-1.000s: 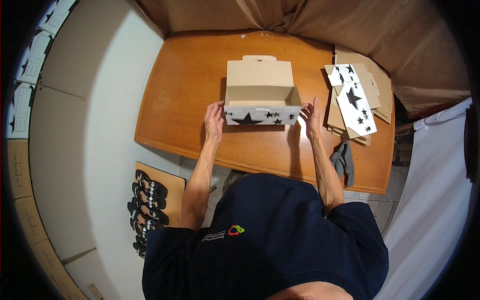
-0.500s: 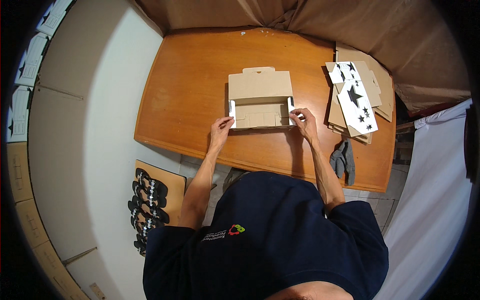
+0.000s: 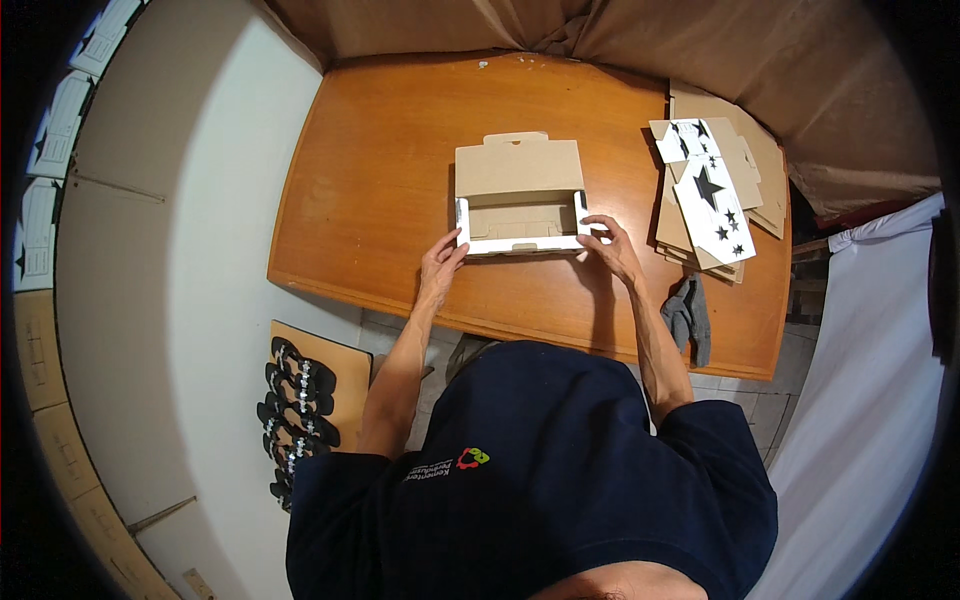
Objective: Assembling flat cardboard into shoe boxes and placing them onto a storage shelf.
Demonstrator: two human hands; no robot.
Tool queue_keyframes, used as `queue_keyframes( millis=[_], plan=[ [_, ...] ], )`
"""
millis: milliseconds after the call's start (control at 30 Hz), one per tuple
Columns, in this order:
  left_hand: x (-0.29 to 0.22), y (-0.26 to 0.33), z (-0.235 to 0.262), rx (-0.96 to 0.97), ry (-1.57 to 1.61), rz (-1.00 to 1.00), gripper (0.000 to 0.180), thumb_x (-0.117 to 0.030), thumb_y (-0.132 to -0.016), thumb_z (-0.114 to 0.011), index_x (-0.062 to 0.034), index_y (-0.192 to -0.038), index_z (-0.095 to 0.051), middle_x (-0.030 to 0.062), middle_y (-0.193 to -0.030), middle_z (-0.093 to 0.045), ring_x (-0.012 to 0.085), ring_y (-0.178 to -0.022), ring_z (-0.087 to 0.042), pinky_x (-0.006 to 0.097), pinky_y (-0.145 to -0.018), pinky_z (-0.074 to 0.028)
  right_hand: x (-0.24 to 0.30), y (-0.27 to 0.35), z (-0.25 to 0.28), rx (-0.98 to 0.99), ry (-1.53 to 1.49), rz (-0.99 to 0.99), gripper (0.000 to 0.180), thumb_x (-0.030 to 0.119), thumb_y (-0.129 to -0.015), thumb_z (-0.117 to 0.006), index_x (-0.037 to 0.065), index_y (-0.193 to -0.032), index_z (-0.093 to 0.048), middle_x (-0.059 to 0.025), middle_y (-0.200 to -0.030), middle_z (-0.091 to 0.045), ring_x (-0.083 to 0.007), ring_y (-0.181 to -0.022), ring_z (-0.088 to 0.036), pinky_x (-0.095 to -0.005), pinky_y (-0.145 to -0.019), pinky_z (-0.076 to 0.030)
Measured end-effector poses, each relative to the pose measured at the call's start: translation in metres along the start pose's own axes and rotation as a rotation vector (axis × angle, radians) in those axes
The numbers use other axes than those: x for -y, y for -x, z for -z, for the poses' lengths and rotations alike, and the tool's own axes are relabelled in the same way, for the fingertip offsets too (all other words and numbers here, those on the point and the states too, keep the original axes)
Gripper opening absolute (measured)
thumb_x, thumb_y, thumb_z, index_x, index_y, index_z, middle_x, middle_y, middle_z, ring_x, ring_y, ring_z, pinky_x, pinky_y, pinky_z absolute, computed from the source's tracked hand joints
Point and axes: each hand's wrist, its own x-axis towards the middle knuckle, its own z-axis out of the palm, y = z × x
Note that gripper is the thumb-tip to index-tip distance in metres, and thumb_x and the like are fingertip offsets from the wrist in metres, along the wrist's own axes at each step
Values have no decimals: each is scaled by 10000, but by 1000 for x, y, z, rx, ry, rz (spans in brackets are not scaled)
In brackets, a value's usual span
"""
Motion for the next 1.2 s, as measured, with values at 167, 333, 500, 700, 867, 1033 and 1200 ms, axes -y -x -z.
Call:
queue_keyframes(
  millis=[167,333,500,700,867,1033,1200],
  plan=[
    [8,-3,1,-71,-36,-159,695,-201,-945,-783,-121,-1552,-455,93,-1355,-581,173,-1177,-596,321,-966,-522,9,-27,-2,-67,-203,-6,761,125,-865,-695,52,-1562,-397,-171,-1520,-508,-297,-1356,-527,-422,-1093,-469],
    [5,-3,-1,-48,-3,-49,802,-255,-935,-798,-137,-1600,-366,91,-1384,-537,194,-1198,-589,347,-985,-515,12,-74,12,-121,-288,-68,771,20,-839,-595,-23,-1578,-378,-183,-1564,-495,-289,-1449,-457,-318,-1172,-370],
    [7,-3,-2,-95,-40,-24,826,-312,-932,-801,-143,-1607,-357,107,-1405,-522,208,-1229,-575,358,-998,-512,9,-85,14,-56,-280,-33,737,-70,-819,-570,-6,-1543,-450,-102,-1376,-628,-217,-1179,-619,-319,-980,-517],
    [3,3,-6,-90,-38,-55,829,-327,-930,-802,-129,-1603,-362,127,-1413,-518,217,-1229,-575,369,-999,-515,-1,-75,18,-80,-230,13,561,-69,-877,-553,64,-1421,-583,-67,-1294,-656,-194,-1112,-629,-342,-965,-525],
    [18,3,-4,-141,-176,-134,767,-278,-948,-780,-81,-1579,-392,154,-1388,-544,214,-1187,-589,372,-984,-513,-7,-61,21,-163,-89,204,265,73,-924,-569,24,-1088,-772,-123,-1235,-695,-217,-1144,-640,-349,-985,-495],
    [33,14,-17,-263,-233,-288,693,-213,-935,-769,-79,-1539,-456,208,-1506,-440,312,-1270,-538,440,-1043,-488,26,-27,1,-194,405,313,382,391,-963,-655,81,-1153,-776,-149,-1430,-601,-340,-1370,-497,-448,-1115,-443],
    [12,29,-28,-330,-652,-652,820,-252,-847,-847,-119,-1554,-455,242,-1649,-203,412,-1474,-324,538,-1193,-331,52,5,-29,-73,882,548,692,591,-796,-811,174,-1335,-689,-88,-1527,-527,-320,-1469,-413,-508,-1203,-389]
  ],
)
